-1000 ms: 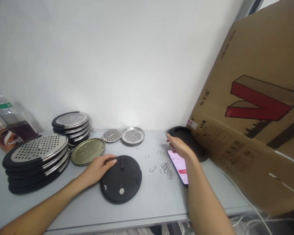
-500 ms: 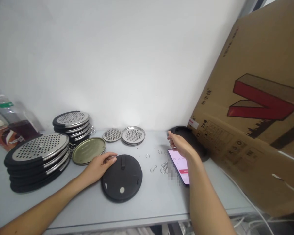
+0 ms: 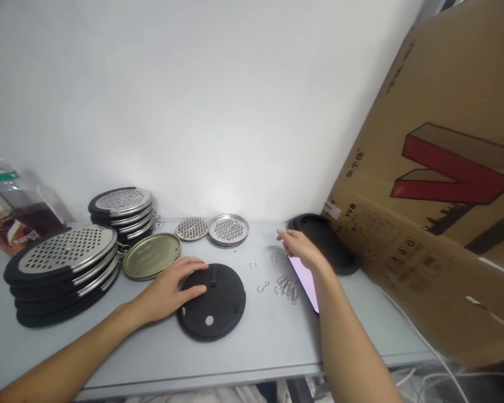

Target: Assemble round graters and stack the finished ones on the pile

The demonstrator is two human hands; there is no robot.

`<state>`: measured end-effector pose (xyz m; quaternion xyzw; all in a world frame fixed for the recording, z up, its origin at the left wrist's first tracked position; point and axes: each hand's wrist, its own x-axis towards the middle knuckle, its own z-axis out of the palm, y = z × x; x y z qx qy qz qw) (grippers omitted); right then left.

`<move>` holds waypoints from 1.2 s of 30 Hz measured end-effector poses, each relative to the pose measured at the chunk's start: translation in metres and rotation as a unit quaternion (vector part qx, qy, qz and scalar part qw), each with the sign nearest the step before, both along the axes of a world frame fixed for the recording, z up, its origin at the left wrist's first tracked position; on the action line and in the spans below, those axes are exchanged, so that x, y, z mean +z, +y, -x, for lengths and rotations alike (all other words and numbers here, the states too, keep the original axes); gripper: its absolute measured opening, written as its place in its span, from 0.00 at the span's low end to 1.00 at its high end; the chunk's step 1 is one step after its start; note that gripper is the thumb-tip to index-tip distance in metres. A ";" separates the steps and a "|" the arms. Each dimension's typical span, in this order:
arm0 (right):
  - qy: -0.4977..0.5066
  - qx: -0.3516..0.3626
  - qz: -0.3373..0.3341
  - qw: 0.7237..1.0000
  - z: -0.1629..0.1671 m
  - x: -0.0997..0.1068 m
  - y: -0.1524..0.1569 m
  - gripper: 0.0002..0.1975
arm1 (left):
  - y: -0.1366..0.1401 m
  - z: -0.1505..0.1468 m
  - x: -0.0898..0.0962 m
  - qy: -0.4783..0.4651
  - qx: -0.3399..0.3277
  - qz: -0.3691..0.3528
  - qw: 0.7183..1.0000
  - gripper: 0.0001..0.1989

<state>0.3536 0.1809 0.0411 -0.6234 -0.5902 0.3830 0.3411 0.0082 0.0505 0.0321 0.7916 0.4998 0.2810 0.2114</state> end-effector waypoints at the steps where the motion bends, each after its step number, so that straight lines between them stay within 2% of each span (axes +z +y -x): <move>1: -0.017 -0.004 -0.015 1.000 0.002 -0.001 0.000 0.18 | -0.002 0.000 0.001 0.019 -0.017 0.001 1.000 0.21; 5: -0.082 -0.058 -0.085 0.991 0.000 -0.002 0.004 0.14 | -0.006 0.002 0.000 0.069 -0.060 0.018 0.996 0.29; 8: -0.105 -0.103 -0.125 0.981 -0.007 0.000 0.006 0.16 | -0.007 0.002 0.000 0.081 -0.070 0.023 0.994 0.31; 12: -0.095 -0.122 -0.148 0.977 -0.012 0.001 0.007 0.21 | -0.008 0.002 0.002 0.083 -0.077 0.031 0.993 0.30; 17: -0.043 -0.108 -0.138 0.984 -0.010 0.001 0.004 0.20 | -0.011 0.001 0.007 0.081 -0.106 0.046 0.990 0.25; 21: 0.014 -0.085 -0.111 0.990 -0.015 0.006 -0.001 0.21 | -0.013 -0.002 0.006 0.074 -0.118 0.053 0.989 0.29; 23: 0.059 -0.066 -0.063 0.994 -0.021 0.008 -0.003 0.21 | -0.013 -0.003 0.005 0.072 -0.111 0.057 0.990 0.32; 26: 0.120 -0.028 0.034 0.992 -0.028 0.008 -0.004 0.21 | -0.013 -0.003 0.005 0.069 -0.108 0.060 0.990 0.32; 28: 0.134 0.002 0.073 0.988 -0.028 0.007 -0.004 0.22 | -0.013 -0.002 0.006 0.071 -0.111 0.061 0.989 0.33; 33: 0.160 0.078 0.128 0.976 -0.016 0.004 -0.006 0.25 | -0.014 -0.002 0.009 0.080 -0.104 0.074 0.989 0.32; 36: 0.157 0.109 0.137 0.972 -0.014 0.004 -0.008 0.25 | -0.015 -0.003 0.009 0.074 -0.105 0.073 0.989 0.32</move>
